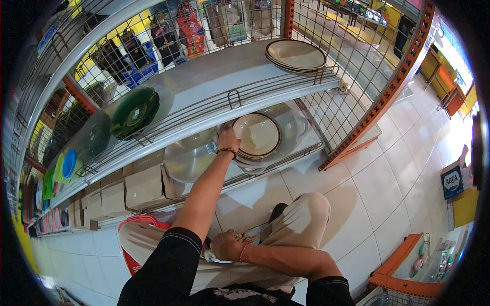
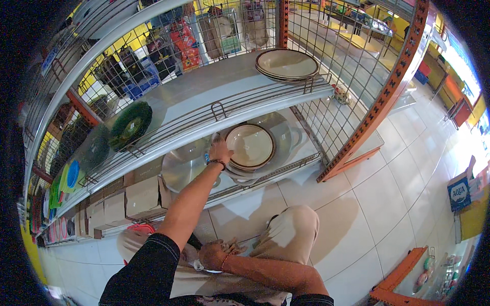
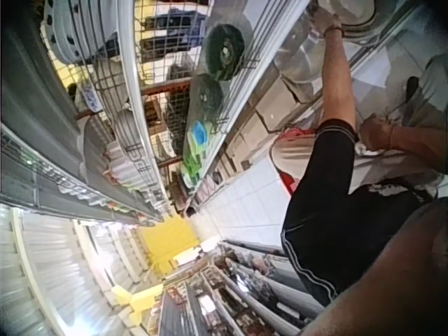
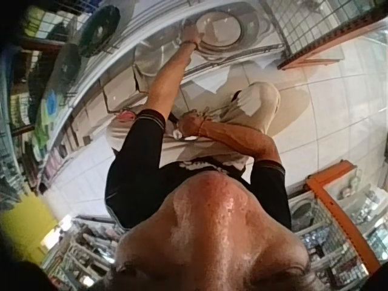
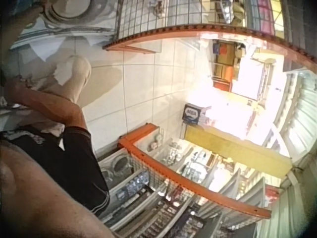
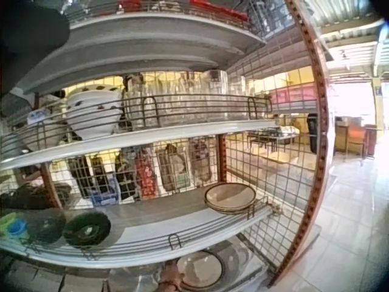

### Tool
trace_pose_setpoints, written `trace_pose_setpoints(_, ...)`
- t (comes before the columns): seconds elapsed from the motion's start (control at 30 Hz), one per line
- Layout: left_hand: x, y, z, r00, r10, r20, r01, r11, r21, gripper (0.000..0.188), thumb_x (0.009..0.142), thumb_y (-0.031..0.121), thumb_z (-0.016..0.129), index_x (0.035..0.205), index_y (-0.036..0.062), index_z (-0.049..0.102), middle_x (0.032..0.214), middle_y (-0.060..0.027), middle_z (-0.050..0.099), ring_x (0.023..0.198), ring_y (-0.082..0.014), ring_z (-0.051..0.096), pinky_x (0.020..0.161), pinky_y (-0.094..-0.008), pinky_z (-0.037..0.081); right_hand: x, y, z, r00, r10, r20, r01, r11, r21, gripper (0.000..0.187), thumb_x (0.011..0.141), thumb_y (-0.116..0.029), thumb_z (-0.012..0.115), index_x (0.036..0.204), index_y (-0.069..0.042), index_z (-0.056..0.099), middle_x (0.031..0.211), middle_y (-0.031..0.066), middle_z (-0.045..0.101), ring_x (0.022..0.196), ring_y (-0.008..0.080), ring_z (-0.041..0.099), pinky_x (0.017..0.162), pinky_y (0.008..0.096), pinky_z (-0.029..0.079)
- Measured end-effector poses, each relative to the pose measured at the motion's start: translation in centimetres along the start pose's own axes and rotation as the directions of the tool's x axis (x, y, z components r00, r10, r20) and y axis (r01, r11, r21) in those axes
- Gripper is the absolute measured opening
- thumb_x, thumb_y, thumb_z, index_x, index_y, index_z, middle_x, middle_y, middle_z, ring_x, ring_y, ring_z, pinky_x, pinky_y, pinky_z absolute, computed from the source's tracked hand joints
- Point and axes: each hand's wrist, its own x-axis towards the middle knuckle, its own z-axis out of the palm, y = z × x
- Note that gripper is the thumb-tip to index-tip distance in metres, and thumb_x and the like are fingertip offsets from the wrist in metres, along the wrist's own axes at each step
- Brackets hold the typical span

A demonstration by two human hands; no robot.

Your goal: The person sits on the floor in a store aisle and wipes several green glass bowls and beige ceramic plates with a checkered cloth. They pick up each item from a wire shelf, wipe it thoroughly, and place it back on the shelf.

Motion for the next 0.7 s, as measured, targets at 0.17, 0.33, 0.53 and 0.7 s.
trace_pose_setpoints(0.17, -0.3, 0.8, -1.6, 0.984, -0.077, 0.159, 0.074, 0.997, 0.024, 0.052, 0.070, 0.022, 0.074, 0.113, -0.0009, 0.055, 0.115, -0.0210, 0.058, 0.098, -0.0342, 0.062, 0.082, -0.0405, 0.054, -0.3, 0.3, 1.0, 0.990, -0.043, -0.137, 0.031, 0.996, -0.087, 0.024, 0.076, -0.022, 0.057, 0.085, -0.004, 0.071, 0.087, 0.0188, 0.067, 0.083, 0.0376, 0.065, 0.073, 0.0679, 0.043)
trace_pose_setpoints(0.33, -1.3, 1.2, -1.3, 0.991, -0.116, 0.073, 0.115, 0.993, 0.018, 0.046, 0.071, 0.029, 0.074, 0.105, 0.0009, 0.062, 0.107, -0.0185, 0.063, 0.101, -0.0304, 0.062, 0.084, -0.0404, 0.053, 0.0, 0.6, 0.8, 0.998, -0.017, -0.061, 0.013, 0.997, -0.074, 0.025, 0.076, -0.023, 0.058, 0.088, -0.005, 0.070, 0.088, 0.0179, 0.067, 0.082, 0.0375, 0.065, 0.072, 0.0672, 0.043)
trace_pose_setpoints(0.53, 2.9, -2.6, 3.8, 0.958, -0.208, 0.198, 0.232, 0.967, -0.106, 0.040, 0.066, 0.035, 0.079, 0.076, -0.0023, 0.066, 0.074, -0.0157, 0.067, 0.065, -0.0246, 0.066, 0.061, -0.0349, 0.054, -0.8, 0.1, -1.4, 0.999, -0.022, 0.027, 0.023, 0.998, -0.058, 0.027, 0.076, -0.026, 0.060, 0.091, -0.006, 0.070, 0.093, 0.0159, 0.068, 0.088, 0.0359, 0.065, 0.074, 0.0654, 0.044)
trace_pose_setpoints(0.7, 4.4, -0.1, 3.2, 0.887, -0.209, 0.412, 0.319, 0.923, -0.218, 0.028, 0.072, 0.025, 0.073, 0.073, -0.0018, 0.064, 0.068, -0.0142, 0.065, 0.055, -0.0205, 0.064, 0.054, -0.0312, 0.054, -0.9, 0.8, -1.0, 0.996, 0.075, 0.051, -0.073, 0.996, -0.042, 0.026, 0.077, -0.021, 0.059, 0.096, -0.006, 0.069, 0.101, 0.0144, 0.066, 0.094, 0.0318, 0.064, 0.078, 0.0564, 0.044)
